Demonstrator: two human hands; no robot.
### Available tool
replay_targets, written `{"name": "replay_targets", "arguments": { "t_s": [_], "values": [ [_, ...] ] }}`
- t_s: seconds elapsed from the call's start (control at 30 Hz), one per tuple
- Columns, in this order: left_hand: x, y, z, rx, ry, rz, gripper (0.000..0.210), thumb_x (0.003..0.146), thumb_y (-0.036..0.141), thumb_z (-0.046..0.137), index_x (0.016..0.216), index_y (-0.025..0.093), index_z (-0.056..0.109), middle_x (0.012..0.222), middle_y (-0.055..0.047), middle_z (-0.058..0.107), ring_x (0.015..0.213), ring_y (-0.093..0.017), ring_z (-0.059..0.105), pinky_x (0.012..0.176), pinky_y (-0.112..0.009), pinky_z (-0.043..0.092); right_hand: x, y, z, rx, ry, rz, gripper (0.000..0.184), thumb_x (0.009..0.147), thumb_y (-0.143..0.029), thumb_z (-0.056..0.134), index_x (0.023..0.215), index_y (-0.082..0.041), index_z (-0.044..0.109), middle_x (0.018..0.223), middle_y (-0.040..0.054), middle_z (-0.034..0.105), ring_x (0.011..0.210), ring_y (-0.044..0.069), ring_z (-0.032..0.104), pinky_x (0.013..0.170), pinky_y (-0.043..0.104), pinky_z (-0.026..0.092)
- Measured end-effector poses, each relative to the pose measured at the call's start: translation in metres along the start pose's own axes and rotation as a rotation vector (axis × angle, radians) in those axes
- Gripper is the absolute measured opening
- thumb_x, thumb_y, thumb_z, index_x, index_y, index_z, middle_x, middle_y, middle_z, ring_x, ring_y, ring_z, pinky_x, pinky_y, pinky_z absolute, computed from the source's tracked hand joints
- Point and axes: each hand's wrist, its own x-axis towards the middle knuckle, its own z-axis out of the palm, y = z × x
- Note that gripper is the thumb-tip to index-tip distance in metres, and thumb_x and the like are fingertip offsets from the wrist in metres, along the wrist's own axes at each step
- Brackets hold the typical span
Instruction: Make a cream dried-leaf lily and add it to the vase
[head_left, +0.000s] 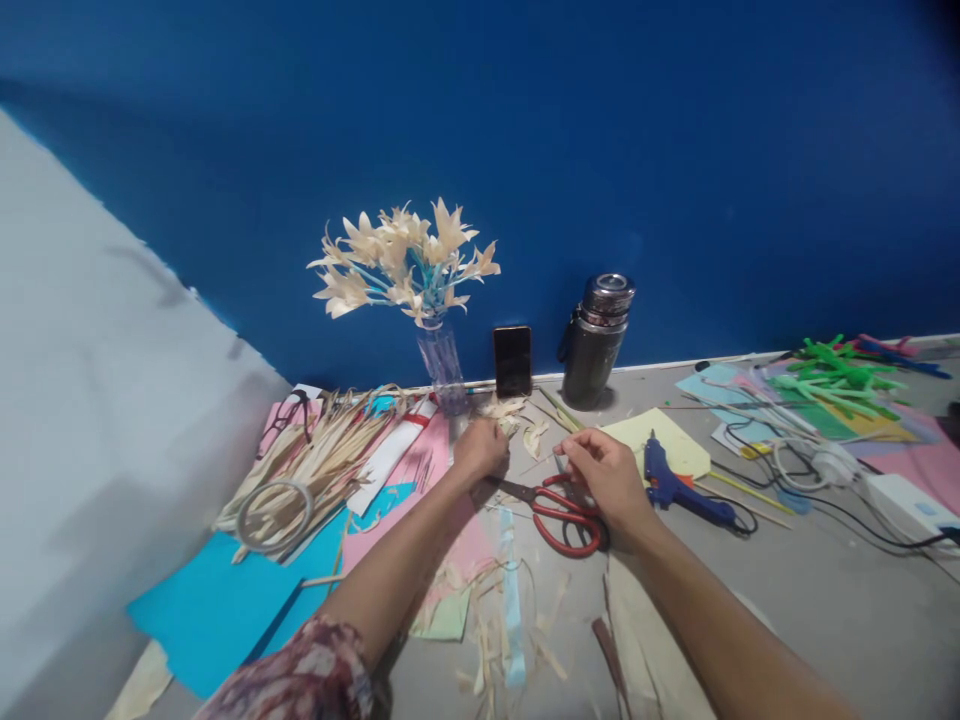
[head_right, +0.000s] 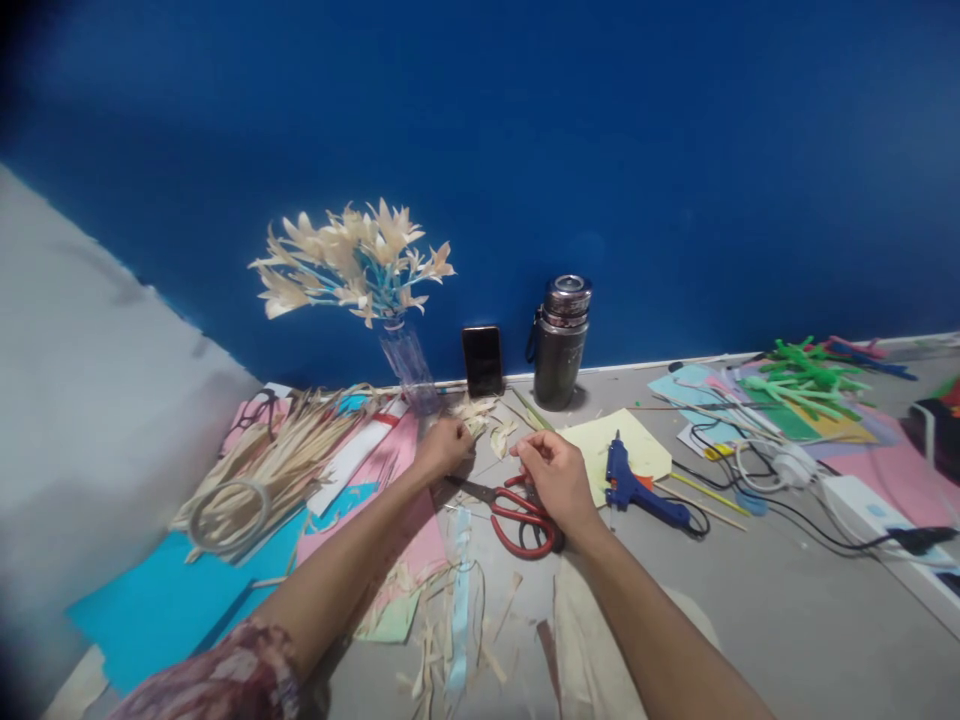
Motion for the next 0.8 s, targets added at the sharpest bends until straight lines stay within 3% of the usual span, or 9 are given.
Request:
{"name": "replay_targets", "arguments": {
  "t_s": [0.13,0.3,0.5,0.67,0.8],
  "values": [
    [-0.003,-0.007,-0.009,-0.214,-0.034,0.04,0.01,0.072,0.019,0.061,0.063,0.017,0.058,0.063,0.0,0.061,0.061,-0.014,0.055,0.058,-0.024,0.038,0.004,0.004,0.002,0.24,-0.057,0.137,0.033,0.077,-0.049,0.073,0.078,-0.016,0.068,0.062,0.0014,0.063,0.049,0.01,0.048,0.042,0.021,0.035],
    [-0.012,-0.008,-0.009,-0.435,-0.059,0.012,0.008,0.068,0.02,0.064,0.069,0.016,0.058,0.052,0.005,0.05,0.043,-0.009,0.043,0.047,-0.023,0.034,0.008,0.014,0.005,0.468,-0.08,0.207,0.033,0.067,-0.042,0.083,0.078,-0.016,0.067,0.069,-0.0006,0.063,0.05,0.006,0.045,0.043,0.018,0.037],
    [-0.027,0.0,-0.013,-0.556,-0.041,0.036,0.011,0.069,0.017,0.059,0.08,0.015,0.06,0.058,0.004,0.052,0.045,-0.008,0.042,0.048,-0.023,0.034,0.01,0.017,0.007,0.561,-0.07,0.242,0.037,0.065,-0.044,0.083,0.083,-0.017,0.065,0.066,-0.0017,0.059,0.054,0.009,0.052,0.05,0.021,0.047],
    [-0.049,0.011,-0.016,-0.551,-0.099,0.147,0.009,0.069,0.017,0.063,0.078,0.015,0.064,0.068,0.001,0.06,0.059,-0.011,0.051,0.057,-0.022,0.039,0.008,0.014,0.013,0.557,-0.058,0.238,0.041,0.064,-0.046,0.084,0.081,-0.016,0.061,0.053,-0.0102,0.039,0.042,0.003,0.025,0.036,0.014,0.017],
    [-0.061,0.016,-0.013,-0.484,-0.175,0.231,0.007,0.073,0.018,0.059,0.079,0.016,0.064,0.07,0.001,0.061,0.064,-0.013,0.055,0.06,-0.023,0.042,0.007,0.013,0.017,0.508,-0.068,0.211,0.043,0.065,-0.05,0.084,0.078,-0.017,0.06,0.049,-0.0133,0.029,0.04,0.003,0.021,0.037,0.016,0.017]
  ]
}}
